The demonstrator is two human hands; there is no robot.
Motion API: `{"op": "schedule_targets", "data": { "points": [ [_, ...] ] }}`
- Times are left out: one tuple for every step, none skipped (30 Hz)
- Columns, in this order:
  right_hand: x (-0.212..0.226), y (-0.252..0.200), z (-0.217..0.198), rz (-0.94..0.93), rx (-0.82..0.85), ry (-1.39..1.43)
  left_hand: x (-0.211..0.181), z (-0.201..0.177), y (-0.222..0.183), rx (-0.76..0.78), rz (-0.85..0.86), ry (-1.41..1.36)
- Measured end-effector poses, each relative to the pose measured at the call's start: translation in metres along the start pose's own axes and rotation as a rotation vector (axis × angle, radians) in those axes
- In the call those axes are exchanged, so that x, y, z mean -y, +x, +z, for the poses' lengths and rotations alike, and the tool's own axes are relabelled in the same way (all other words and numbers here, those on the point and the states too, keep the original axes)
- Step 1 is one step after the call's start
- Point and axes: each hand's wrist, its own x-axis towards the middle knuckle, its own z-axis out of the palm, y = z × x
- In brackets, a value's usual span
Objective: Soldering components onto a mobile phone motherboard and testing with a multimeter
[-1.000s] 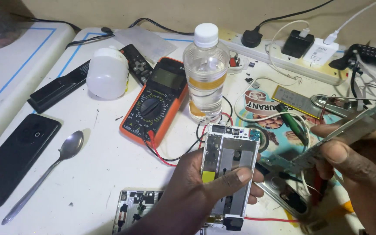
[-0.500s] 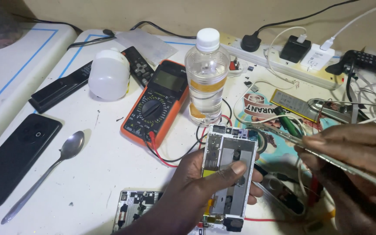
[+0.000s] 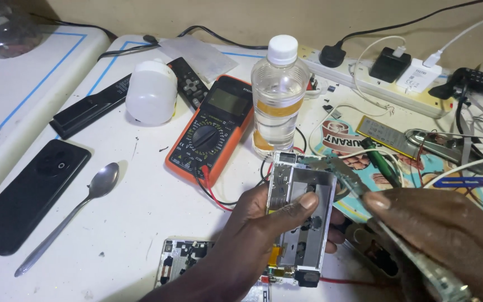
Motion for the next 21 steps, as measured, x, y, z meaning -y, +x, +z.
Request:
{"op": "schedule_targets", "data": {
  "points": [
    [0.001, -0.001, 0.002, 0.026, -0.013, 0.004, 0.001, 0.0, 0.0, 0.005, 0.005, 0.004],
    [0.002, -0.002, 0.003, 0.056, -0.03, 0.002, 0.001, 0.0, 0.0, 0.016, 0.007, 0.011],
    [0.002, -0.003, 0.003, 0.086, -0.046, 0.001, 0.001, 0.001, 0.001, 0.027, 0.01, 0.018],
    [-0.002, -0.005, 0.01, 0.092, -0.052, -0.011, -0.001, 0.003, 0.001, 0.041, 0.006, 0.022],
    [-0.006, -0.006, 0.017, 0.225, -0.189, 0.254, -0.003, 0.005, 0.0, -0.013, -0.019, 0.004],
    [-0.011, -0.008, 0.022, 0.355, -0.325, 0.518, -0.004, 0.007, 0.0, -0.065, -0.046, -0.014],
    [-0.012, -0.007, 0.02, 0.358, -0.334, 0.502, 0.0, 0.005, 0.004, -0.048, -0.052, -0.011],
    [-0.014, -0.005, 0.02, 0.423, -0.364, 0.665, 0.003, 0.003, 0.008, -0.031, 0.001, -0.042],
    [-0.015, -0.004, 0.019, 0.487, -0.396, 0.828, 0.007, 0.001, 0.012, -0.013, 0.053, -0.074],
    [-0.012, 0.0, 0.017, 0.486, -0.401, 0.824, 0.003, 0.004, 0.01, -0.007, 0.052, -0.072],
    [-0.009, 0.003, 0.015, 0.571, -0.378, 0.855, -0.001, 0.007, 0.007, -0.065, 0.021, -0.072],
    [-0.006, 0.007, 0.014, 0.656, -0.352, 0.889, -0.006, 0.01, 0.004, -0.127, -0.009, -0.072],
    [-0.006, 0.007, 0.013, 0.655, -0.354, 0.889, -0.007, 0.011, 0.004, -0.125, -0.009, -0.071],
    [-0.006, 0.008, 0.013, 0.666, -0.339, 0.882, -0.009, 0.012, 0.003, -0.131, -0.031, -0.08],
    [-0.006, 0.009, 0.013, 0.678, -0.324, 0.875, -0.011, 0.013, 0.002, -0.137, -0.053, -0.088],
    [-0.006, 0.009, 0.013, 0.691, -0.308, 0.868, -0.013, 0.014, 0.001, -0.144, -0.077, -0.098],
    [-0.006, 0.01, 0.013, 0.703, -0.292, 0.86, -0.015, 0.014, 0.0, -0.15, -0.101, -0.107],
    [-0.007, 0.01, 0.014, 0.715, -0.276, 0.853, -0.016, 0.015, -0.001, -0.156, -0.124, -0.116],
    [-0.008, 0.009, 0.014, 0.715, -0.274, 0.854, -0.016, 0.012, 0.001, -0.157, -0.124, -0.117],
    [-0.01, 0.008, 0.015, 0.709, -0.266, 0.857, -0.015, 0.01, 0.002, -0.14, -0.145, -0.121],
    [-0.012, 0.007, 0.015, 0.703, -0.257, 0.86, -0.014, 0.007, 0.003, -0.123, -0.166, -0.124]
  ]
}}
